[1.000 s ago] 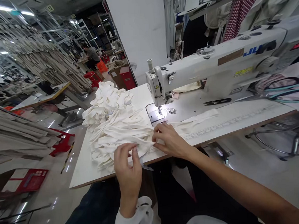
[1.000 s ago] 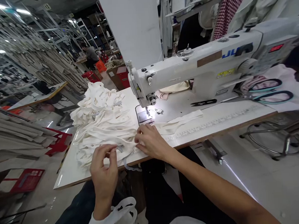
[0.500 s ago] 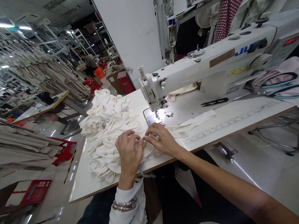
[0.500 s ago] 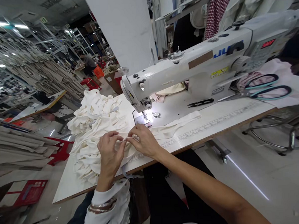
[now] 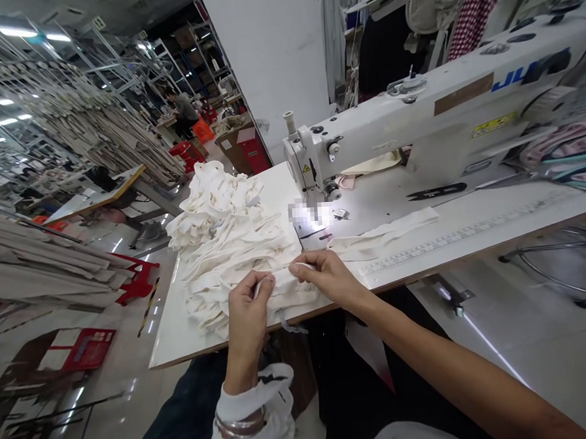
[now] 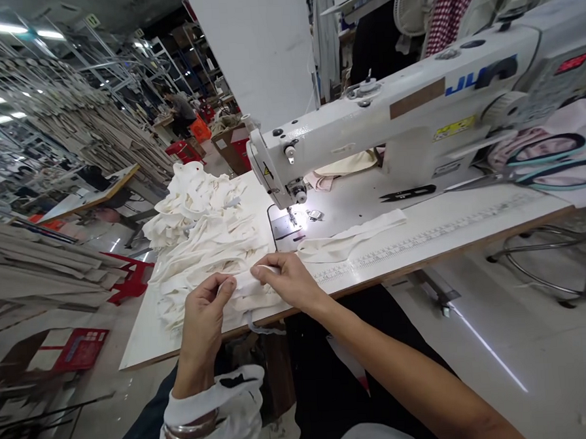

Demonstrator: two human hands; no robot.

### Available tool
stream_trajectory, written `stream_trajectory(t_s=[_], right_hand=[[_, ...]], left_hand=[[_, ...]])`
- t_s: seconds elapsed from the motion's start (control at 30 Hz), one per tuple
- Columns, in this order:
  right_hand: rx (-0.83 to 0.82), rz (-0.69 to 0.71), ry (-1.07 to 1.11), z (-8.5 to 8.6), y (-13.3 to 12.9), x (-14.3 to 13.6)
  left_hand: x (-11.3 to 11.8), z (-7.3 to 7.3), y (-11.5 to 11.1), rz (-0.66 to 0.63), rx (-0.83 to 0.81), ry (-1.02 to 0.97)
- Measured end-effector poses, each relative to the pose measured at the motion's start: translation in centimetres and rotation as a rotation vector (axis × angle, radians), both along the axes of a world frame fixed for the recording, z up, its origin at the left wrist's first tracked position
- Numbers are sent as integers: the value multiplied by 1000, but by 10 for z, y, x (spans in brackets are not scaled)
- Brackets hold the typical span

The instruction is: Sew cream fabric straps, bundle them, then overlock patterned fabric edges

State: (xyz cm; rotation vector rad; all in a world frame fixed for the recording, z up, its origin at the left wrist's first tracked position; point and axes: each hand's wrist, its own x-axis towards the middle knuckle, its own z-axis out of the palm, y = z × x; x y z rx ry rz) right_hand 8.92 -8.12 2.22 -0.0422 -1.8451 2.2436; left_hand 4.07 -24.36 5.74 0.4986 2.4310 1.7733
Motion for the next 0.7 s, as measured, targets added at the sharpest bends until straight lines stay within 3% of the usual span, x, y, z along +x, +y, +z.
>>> stream_trajectory(t_s=[0.2, 0.37, 0.5, 0.6, 0.7], right_hand=[[-85, -17, -17, 2, -5, 0], [-96, -33, 3, -1, -5, -2], [46, -110, 161, 3, -3, 4], [147, -70, 231, 7, -2, 10], [8, 65, 107, 6, -4, 15]], left_hand=[[1, -5, -3, 45, 127, -100], [0, -5, -5, 5, 63, -16], [-4, -6, -6, -39, -144, 461], [-6, -10, -5, 19, -267, 898], [-5, -14, -2, 103, -359, 1133]])
